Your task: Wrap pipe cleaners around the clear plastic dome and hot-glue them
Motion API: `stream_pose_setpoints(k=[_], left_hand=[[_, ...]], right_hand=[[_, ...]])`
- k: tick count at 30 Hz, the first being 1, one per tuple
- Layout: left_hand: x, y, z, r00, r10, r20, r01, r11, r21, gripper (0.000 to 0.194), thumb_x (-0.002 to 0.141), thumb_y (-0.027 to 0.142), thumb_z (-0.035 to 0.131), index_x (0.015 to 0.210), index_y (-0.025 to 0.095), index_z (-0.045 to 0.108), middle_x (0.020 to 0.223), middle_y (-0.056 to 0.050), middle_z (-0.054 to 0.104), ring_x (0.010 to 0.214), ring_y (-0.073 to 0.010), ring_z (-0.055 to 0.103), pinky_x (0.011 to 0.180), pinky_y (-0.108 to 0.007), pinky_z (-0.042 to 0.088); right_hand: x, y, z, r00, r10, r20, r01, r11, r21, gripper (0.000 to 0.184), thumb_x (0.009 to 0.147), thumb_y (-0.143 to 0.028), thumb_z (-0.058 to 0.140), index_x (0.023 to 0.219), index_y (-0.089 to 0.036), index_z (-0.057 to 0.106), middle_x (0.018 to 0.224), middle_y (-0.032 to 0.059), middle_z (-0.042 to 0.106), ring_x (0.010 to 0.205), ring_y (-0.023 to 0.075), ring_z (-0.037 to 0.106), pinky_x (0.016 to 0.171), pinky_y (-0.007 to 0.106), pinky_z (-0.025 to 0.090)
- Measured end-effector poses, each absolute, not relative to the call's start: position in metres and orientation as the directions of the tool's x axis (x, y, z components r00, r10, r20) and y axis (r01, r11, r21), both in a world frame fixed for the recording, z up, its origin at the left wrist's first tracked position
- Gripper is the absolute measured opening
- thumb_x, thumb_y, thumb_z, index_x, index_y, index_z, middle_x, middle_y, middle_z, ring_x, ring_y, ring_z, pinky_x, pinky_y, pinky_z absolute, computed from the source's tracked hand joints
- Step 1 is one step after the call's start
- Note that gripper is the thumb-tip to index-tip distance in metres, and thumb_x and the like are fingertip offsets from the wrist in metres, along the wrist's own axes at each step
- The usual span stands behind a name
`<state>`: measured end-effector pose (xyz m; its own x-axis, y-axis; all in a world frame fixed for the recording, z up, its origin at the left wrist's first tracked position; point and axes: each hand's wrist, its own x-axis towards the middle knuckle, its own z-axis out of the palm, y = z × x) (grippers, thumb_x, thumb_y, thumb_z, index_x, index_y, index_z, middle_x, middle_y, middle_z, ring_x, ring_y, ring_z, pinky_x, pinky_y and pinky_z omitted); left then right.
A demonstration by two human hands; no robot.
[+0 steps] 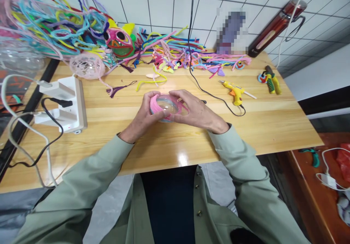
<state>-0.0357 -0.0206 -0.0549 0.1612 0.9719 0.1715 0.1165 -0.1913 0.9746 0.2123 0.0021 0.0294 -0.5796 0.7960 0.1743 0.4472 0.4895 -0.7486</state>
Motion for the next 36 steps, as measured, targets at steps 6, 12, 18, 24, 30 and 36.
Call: stream_pose_setpoints(k=[6, 12, 18, 24, 30, 36], left_hand=[[-0.037, -0.027, -0.04, 0.221, 0.962, 0.163, 0.121, -0.193, 0.974, 0.086, 0.089, 0.066, 0.092, 0.153, 0.029, 0.049, 0.152, -0.011, 0.062, 0.14, -0.0356, 0.067, 0.123, -0.055, 0.059], [-0.035, -0.029, -0.035, 0.244, 0.95, 0.194, 0.12, -0.228, 0.966, 0.084, 0.091, 0.065, 0.092, 0.153, 0.03, 0.047, 0.154, -0.012, 0.062, 0.141, -0.0352, 0.068, 0.122, -0.054, 0.06], [-0.034, -0.031, -0.033, 0.264, 0.943, 0.201, 0.139, -0.244, 0.96, 0.086, 0.091, 0.065, 0.091, 0.153, 0.029, 0.045, 0.153, -0.013, 0.061, 0.134, -0.0334, 0.071, 0.115, -0.051, 0.064], [-0.036, -0.035, -0.03, 0.3, 0.934, 0.195, 0.101, -0.235, 0.967, 0.079, 0.098, 0.065, 0.084, 0.155, 0.03, 0.042, 0.159, -0.014, 0.058, 0.145, -0.0358, 0.066, 0.126, -0.058, 0.058], [-0.034, -0.034, -0.041, 0.27, 0.939, 0.215, 0.025, -0.23, 0.973, 0.061, 0.109, 0.068, 0.065, 0.157, 0.034, 0.048, 0.167, -0.012, 0.06, 0.145, -0.0343, 0.068, 0.123, -0.056, 0.062], [-0.03, -0.034, -0.049, 0.208, 0.953, 0.22, 0.04, -0.232, 0.972, 0.055, 0.112, 0.066, 0.056, 0.155, 0.033, 0.051, 0.161, -0.011, 0.064, 0.141, -0.0321, 0.071, 0.122, -0.057, 0.063]], right_hand=[[0.21, -0.001, 0.023, -0.593, 0.752, 0.289, 0.425, 0.597, -0.68, 0.066, 0.097, -0.063, 0.086, 0.143, -0.02, 0.067, 0.143, 0.0174, 0.077, 0.135, 0.0344, 0.072, 0.117, 0.056, 0.059], [0.213, -0.004, 0.029, -0.608, 0.746, 0.272, 0.4, 0.583, -0.707, 0.072, 0.097, -0.071, 0.084, 0.147, -0.024, 0.066, 0.146, 0.0171, 0.075, 0.134, 0.0353, 0.071, 0.118, 0.059, 0.058], [0.213, -0.005, 0.034, -0.619, 0.741, 0.259, 0.387, 0.574, -0.721, 0.076, 0.098, -0.078, 0.079, 0.149, -0.023, 0.066, 0.145, 0.0174, 0.075, 0.135, 0.0365, 0.07, 0.119, 0.06, 0.058], [0.213, -0.005, 0.03, -0.586, 0.763, 0.273, 0.396, 0.564, -0.725, 0.077, 0.094, -0.08, 0.084, 0.145, -0.025, 0.068, 0.144, 0.0158, 0.076, 0.132, 0.0358, 0.071, 0.115, 0.058, 0.059], [0.214, -0.007, 0.032, -0.581, 0.765, 0.278, 0.407, 0.569, -0.715, 0.071, 0.095, -0.074, 0.086, 0.144, -0.026, 0.068, 0.14, 0.015, 0.076, 0.128, 0.0349, 0.072, 0.112, 0.056, 0.06], [0.211, -0.008, 0.031, -0.58, 0.754, 0.308, 0.403, 0.594, -0.696, 0.066, 0.095, -0.067, 0.087, 0.141, -0.025, 0.065, 0.139, 0.0156, 0.075, 0.129, 0.0358, 0.071, 0.111, 0.057, 0.06]])
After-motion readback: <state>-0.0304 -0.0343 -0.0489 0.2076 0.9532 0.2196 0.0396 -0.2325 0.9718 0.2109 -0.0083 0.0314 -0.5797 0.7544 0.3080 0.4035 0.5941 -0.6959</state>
